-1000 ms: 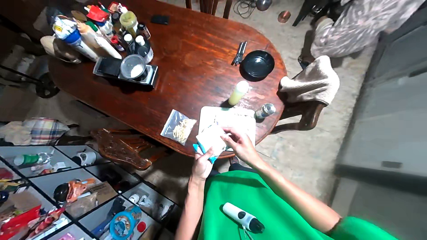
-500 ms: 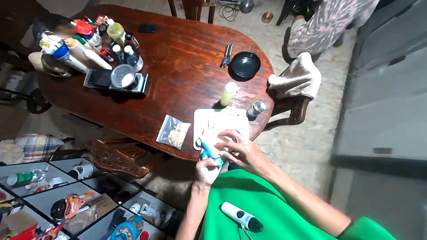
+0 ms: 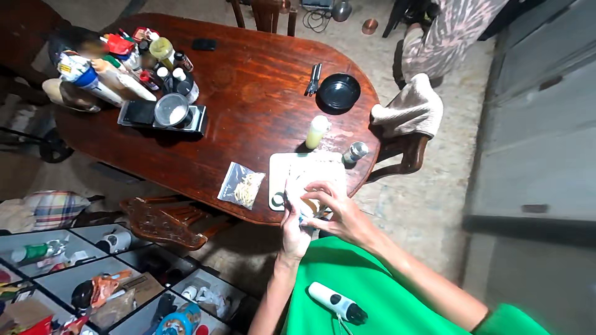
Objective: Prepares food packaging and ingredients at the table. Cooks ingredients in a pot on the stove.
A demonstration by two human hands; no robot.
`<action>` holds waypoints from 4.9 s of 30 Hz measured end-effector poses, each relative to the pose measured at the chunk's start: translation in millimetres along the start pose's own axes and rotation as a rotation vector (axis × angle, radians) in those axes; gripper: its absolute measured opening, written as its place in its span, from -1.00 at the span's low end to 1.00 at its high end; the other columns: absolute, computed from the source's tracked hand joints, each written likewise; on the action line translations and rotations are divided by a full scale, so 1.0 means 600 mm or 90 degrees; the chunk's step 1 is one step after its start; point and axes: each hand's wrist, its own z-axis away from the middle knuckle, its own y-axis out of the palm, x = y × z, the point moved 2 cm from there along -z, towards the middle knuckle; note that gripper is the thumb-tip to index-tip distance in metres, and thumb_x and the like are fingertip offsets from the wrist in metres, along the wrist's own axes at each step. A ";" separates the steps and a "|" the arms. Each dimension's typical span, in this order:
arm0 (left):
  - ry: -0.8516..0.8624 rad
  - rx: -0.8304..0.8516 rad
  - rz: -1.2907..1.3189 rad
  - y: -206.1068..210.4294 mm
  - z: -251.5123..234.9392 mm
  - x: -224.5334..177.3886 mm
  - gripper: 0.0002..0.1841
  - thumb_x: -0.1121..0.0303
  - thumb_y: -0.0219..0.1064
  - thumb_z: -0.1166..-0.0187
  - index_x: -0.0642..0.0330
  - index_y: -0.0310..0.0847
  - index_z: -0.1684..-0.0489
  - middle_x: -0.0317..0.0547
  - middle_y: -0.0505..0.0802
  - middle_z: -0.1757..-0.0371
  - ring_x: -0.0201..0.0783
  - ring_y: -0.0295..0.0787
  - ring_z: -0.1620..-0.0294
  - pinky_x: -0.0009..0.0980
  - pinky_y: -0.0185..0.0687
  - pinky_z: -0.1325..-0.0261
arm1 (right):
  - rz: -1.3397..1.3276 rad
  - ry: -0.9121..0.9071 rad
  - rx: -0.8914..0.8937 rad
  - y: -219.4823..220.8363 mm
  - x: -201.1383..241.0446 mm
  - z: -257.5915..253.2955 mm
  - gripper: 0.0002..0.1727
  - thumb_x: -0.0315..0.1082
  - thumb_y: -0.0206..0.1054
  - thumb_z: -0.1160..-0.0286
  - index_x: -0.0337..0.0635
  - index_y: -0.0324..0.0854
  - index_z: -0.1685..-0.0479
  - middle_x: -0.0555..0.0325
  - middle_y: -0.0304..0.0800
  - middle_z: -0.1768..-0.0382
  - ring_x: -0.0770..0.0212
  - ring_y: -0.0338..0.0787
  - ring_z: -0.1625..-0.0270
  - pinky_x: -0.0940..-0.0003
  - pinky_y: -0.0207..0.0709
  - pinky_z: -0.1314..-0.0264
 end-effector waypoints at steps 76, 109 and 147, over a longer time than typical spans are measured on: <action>0.324 0.072 -0.531 0.143 0.004 -0.168 -0.75 0.42 0.22 -0.76 0.47 0.71 -0.05 0.12 0.88 0.10 -0.16 0.89 0.07 -0.27 0.86 -0.11 | -0.670 0.273 -0.042 -0.124 0.062 -0.086 -0.43 0.10 -0.08 -0.88 -0.21 0.63 -0.21 -0.06 0.86 0.07 0.11 0.93 0.14 0.24 0.88 0.20; 0.335 0.066 -0.555 0.071 0.000 -0.151 -0.74 0.47 0.24 -0.73 0.46 0.70 -0.18 0.07 0.86 -0.10 -0.23 0.84 -0.13 -0.32 0.78 -0.29 | -0.585 0.165 -0.010 -0.074 0.040 -0.055 -0.49 0.09 0.21 -0.74 -0.20 0.57 -0.27 0.09 0.85 -0.01 0.17 0.90 -0.01 0.19 0.86 -0.03; 0.150 -0.380 -0.881 -0.507 -0.192 -0.022 -0.51 0.25 0.40 -0.63 0.35 0.55 -0.45 0.27 0.68 -0.39 0.06 0.65 -0.42 -0.07 0.54 -0.54 | 0.208 0.128 0.536 0.254 -0.227 0.078 -0.55 -0.17 0.31 -0.68 -0.26 0.58 -0.40 -0.19 0.63 -0.43 -0.18 0.66 -0.46 -0.11 0.54 -0.49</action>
